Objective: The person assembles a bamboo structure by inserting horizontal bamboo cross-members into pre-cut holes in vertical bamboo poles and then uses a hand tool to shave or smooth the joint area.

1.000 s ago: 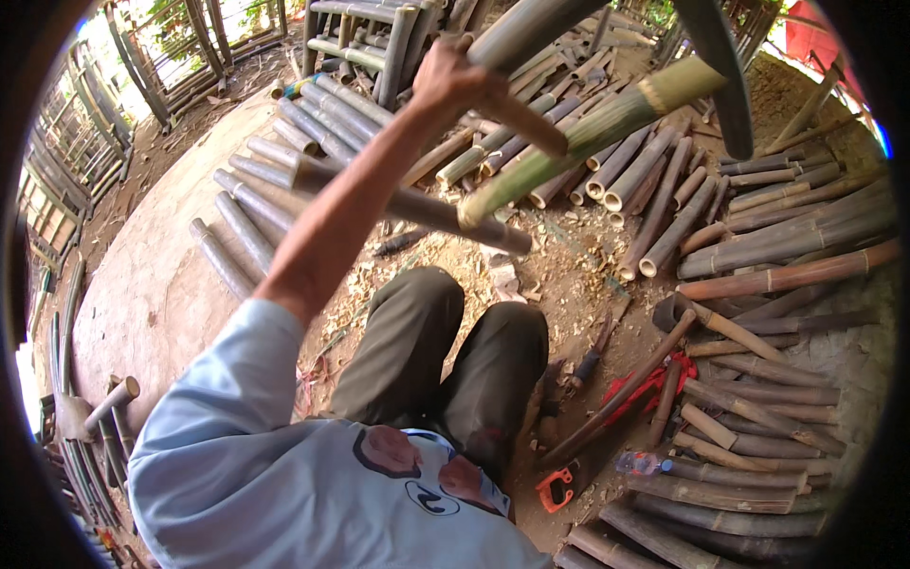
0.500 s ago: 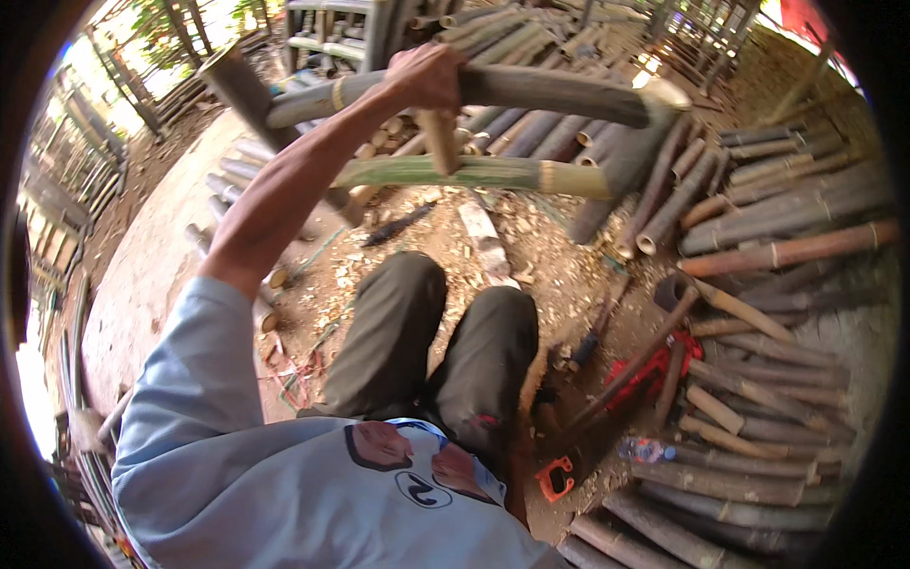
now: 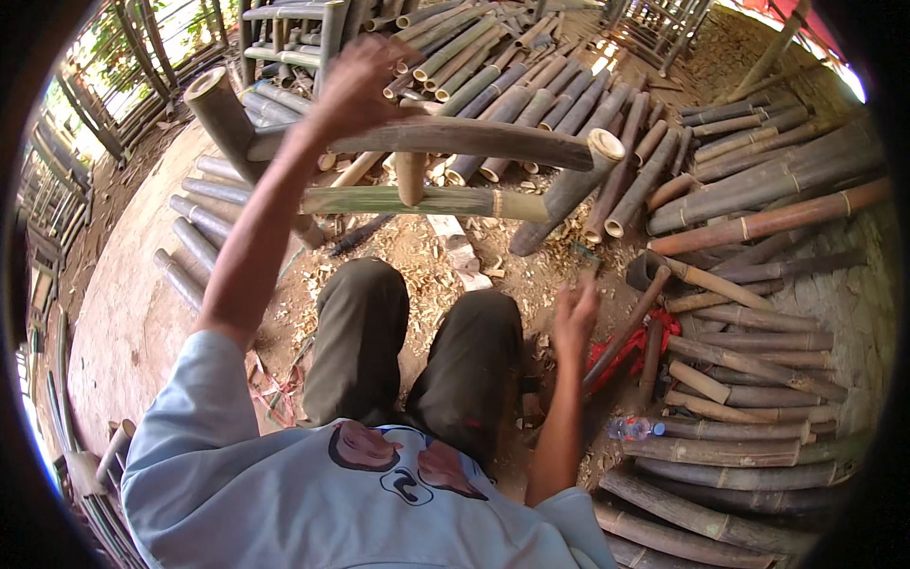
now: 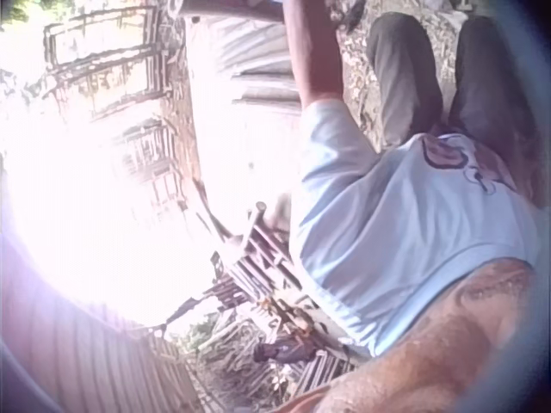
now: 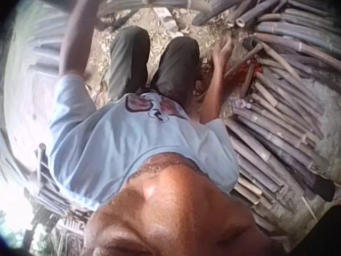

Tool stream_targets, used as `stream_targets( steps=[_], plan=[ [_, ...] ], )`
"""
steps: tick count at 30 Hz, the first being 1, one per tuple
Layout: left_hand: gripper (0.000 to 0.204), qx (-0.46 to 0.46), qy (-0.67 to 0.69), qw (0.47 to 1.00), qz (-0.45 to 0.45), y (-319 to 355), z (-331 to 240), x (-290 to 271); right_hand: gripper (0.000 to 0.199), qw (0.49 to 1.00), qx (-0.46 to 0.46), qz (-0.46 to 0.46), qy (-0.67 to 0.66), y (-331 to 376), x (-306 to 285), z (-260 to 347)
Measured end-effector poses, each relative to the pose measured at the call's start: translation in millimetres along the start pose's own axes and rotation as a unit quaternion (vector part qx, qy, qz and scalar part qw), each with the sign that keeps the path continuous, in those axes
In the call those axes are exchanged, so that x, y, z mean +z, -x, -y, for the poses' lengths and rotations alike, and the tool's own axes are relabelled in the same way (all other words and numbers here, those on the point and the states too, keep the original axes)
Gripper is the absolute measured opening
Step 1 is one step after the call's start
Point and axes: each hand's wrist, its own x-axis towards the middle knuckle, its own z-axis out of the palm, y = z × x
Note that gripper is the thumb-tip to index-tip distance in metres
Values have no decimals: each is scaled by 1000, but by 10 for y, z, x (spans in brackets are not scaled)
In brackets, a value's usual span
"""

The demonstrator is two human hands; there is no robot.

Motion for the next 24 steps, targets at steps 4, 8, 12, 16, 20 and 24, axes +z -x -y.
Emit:
stream_targets(
  steps=[4,8,12,16,20,24],
  plan=[
    [80,-213,-120,965,-98,204,1290,-964,58,993,-98,-65,7,-1130,-270,594],
    [60,-300,27,952,50,676,2484,-1163,67,985,-167,-37,-27,-2269,-84,927],
    [52,-319,136,938,-5,873,2270,-1123,54,997,-53,20,43,-2746,100,770],
    [44,-374,215,895,-116,1186,1502,-1251,47,988,-136,-62,34,-2081,-395,447],
    [51,-165,-4,980,-114,2385,1677,-1886,38,987,-139,-75,-33,-1513,-342,643],
    [68,-403,113,869,-264,2492,1125,-1875,48,984,-108,-134,-42,-1240,-445,525]
  ],
)
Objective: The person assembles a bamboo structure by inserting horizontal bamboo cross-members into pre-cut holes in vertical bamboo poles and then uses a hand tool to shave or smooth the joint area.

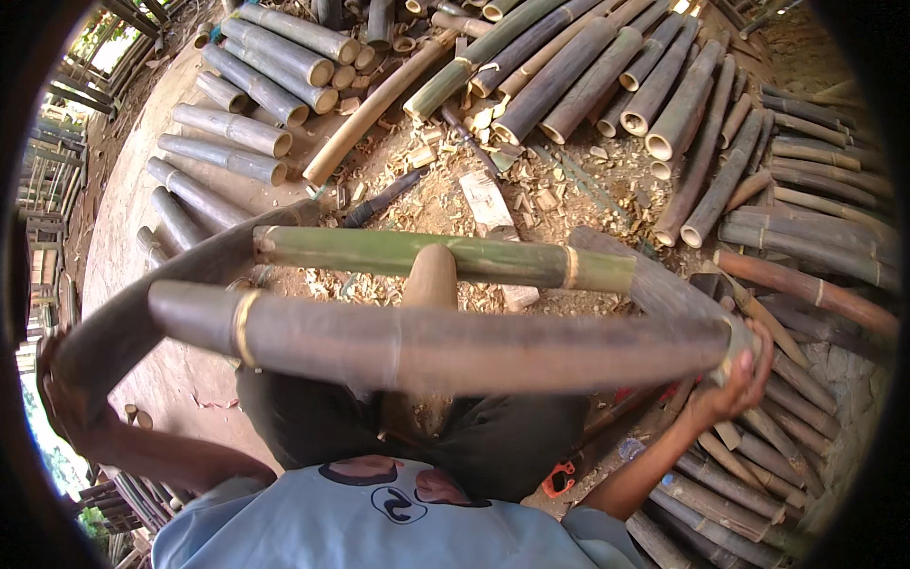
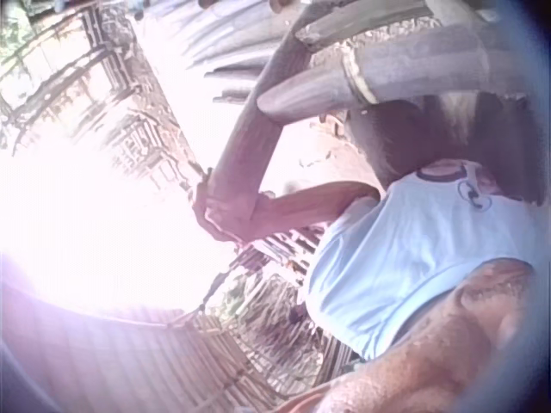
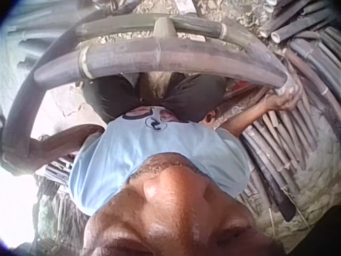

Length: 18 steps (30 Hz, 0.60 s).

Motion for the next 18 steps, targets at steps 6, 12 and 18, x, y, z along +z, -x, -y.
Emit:
stream_targets(
  steps=[6,12,18],
  plan=[
    [69,-5,-13,1000,-9,97,-27,-45,60,997,56,-49,-4,110,-37,34],
    [67,117,-148,981,51,94,148,-402,56,1000,-3,-7,25,-40,-71,38],
    [32,268,-207,941,28,-217,142,720,40,999,-9,45,4,-159,199,-282]
  ],
)
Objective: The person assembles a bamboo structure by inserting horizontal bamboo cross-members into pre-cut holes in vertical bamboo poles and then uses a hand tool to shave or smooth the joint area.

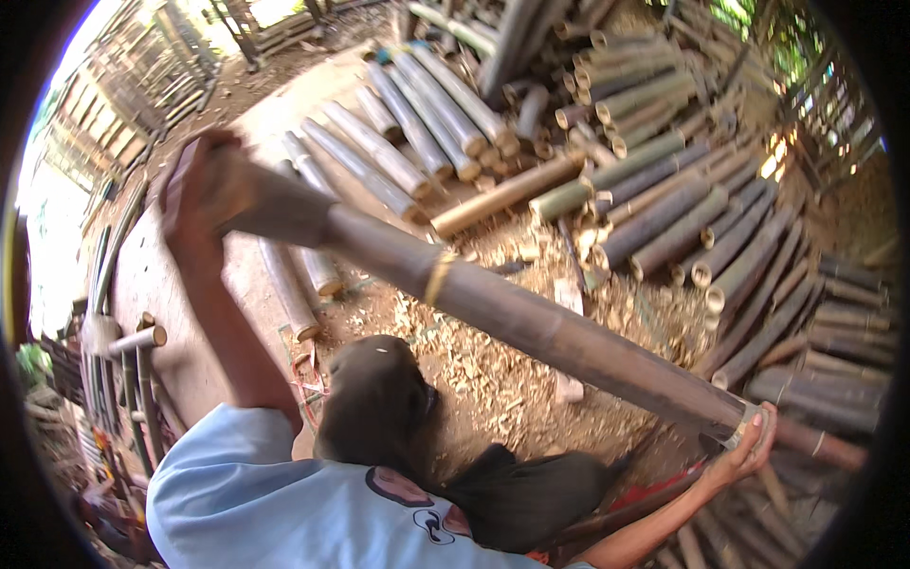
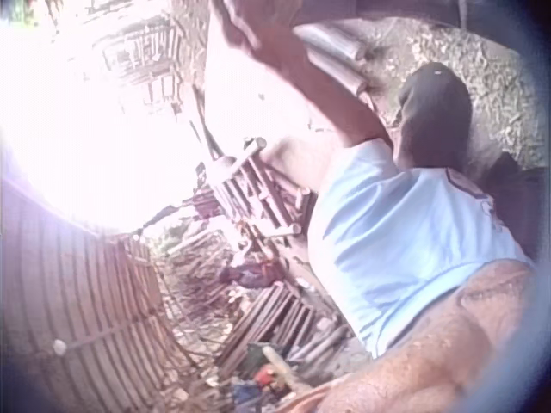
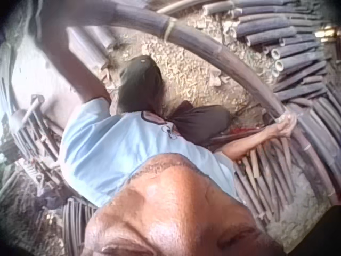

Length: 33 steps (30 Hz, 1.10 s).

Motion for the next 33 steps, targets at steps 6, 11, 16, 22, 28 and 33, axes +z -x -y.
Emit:
stream_targets(
  steps=[6,11,16,22,28,33],
  plan=[
    [52,-367,701,601,-108,-716,-104,479,38,997,-25,61,-39,-879,347,-147],
    [45,-325,768,533,-143,-394,182,1026,42,994,-12,112,0,-1226,713,-38],
    [43,-313,725,606,-97,-395,-105,1002,45,995,25,101,11,-1255,719,41],
    [48,-352,599,715,-81,-579,-221,939,48,994,30,94,36,-1298,737,-25],
    [38,-426,602,665,-121,-640,-26,1120,51,987,78,132,38,-1356,805,107],
    [70,-196,259,923,-207,-633,-315,1125,49,987,76,138,38,-1417,736,66]
  ],
)
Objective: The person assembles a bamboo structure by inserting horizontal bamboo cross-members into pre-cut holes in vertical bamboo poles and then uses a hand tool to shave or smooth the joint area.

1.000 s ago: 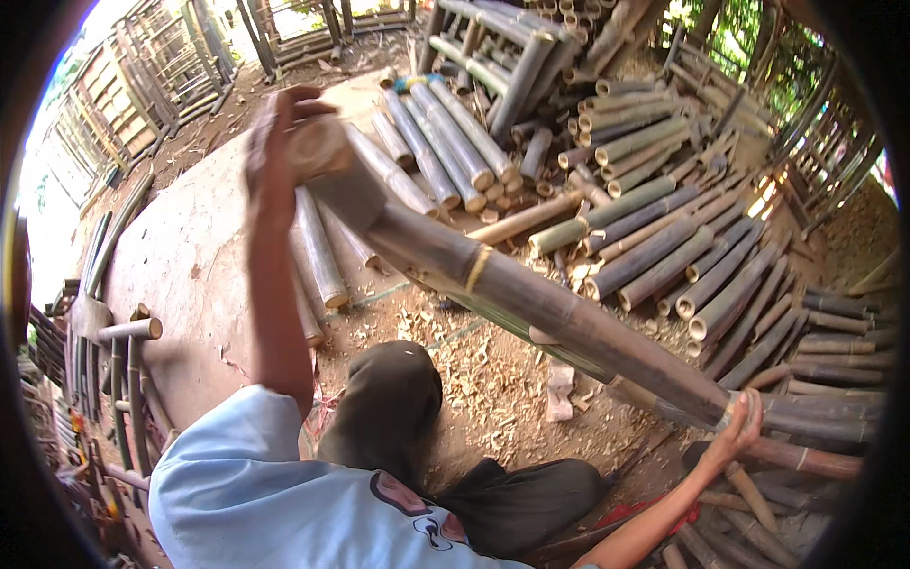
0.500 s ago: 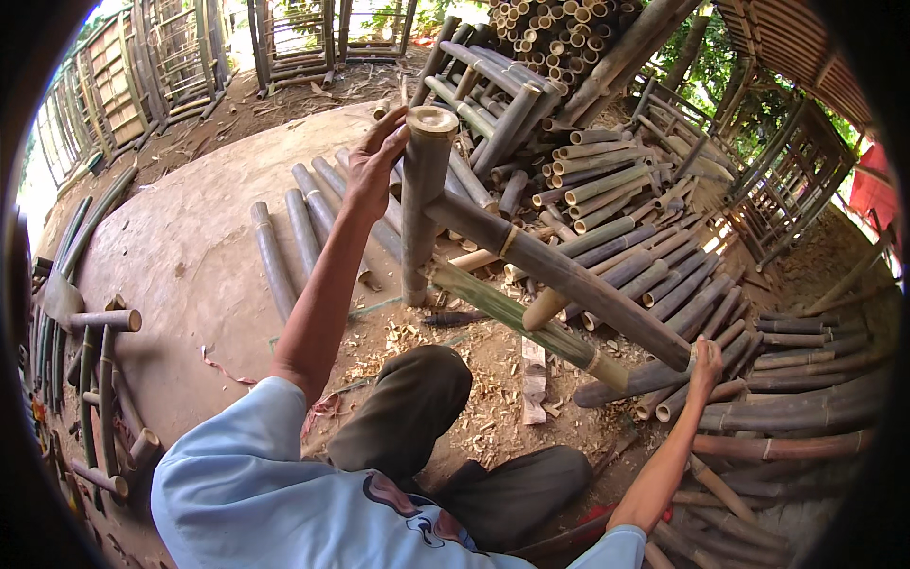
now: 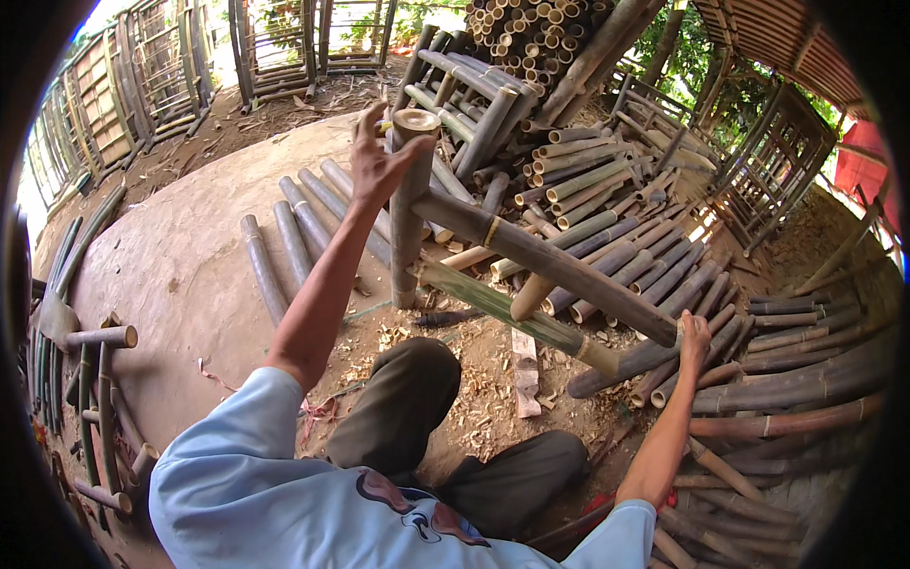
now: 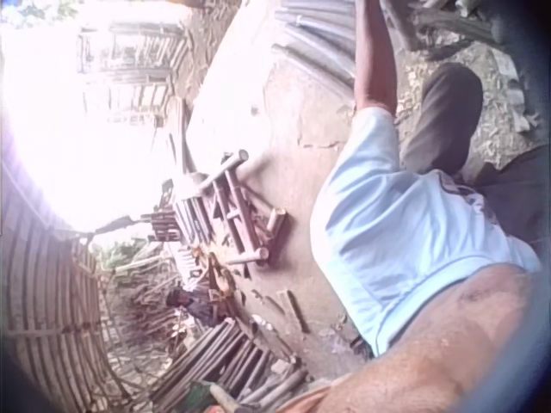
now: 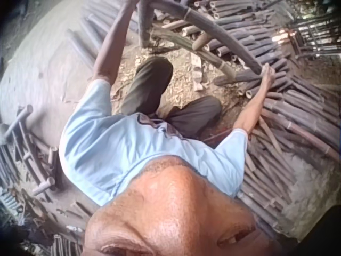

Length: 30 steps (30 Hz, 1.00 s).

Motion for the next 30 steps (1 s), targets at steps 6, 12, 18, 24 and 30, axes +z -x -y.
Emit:
stream_targets(
  steps=[6,12,18,24,30],
  plan=[
    [46,37,-95,975,197,-345,-98,17,47,999,-38,-31,-10,87,35,-1],
    [49,9,-60,934,351,-578,307,-62,57,999,-36,0,-34,26,50,-183],
    [40,91,-15,892,442,-944,384,-58,96,997,-39,5,63,-144,-100,-509],
    [36,19,-54,920,387,-1107,962,41,83,996,30,37,-79,839,-96,-749],
    [36,132,-93,895,416,-1282,988,357,37,991,73,75,84,3095,82,-1965]
  ],
)
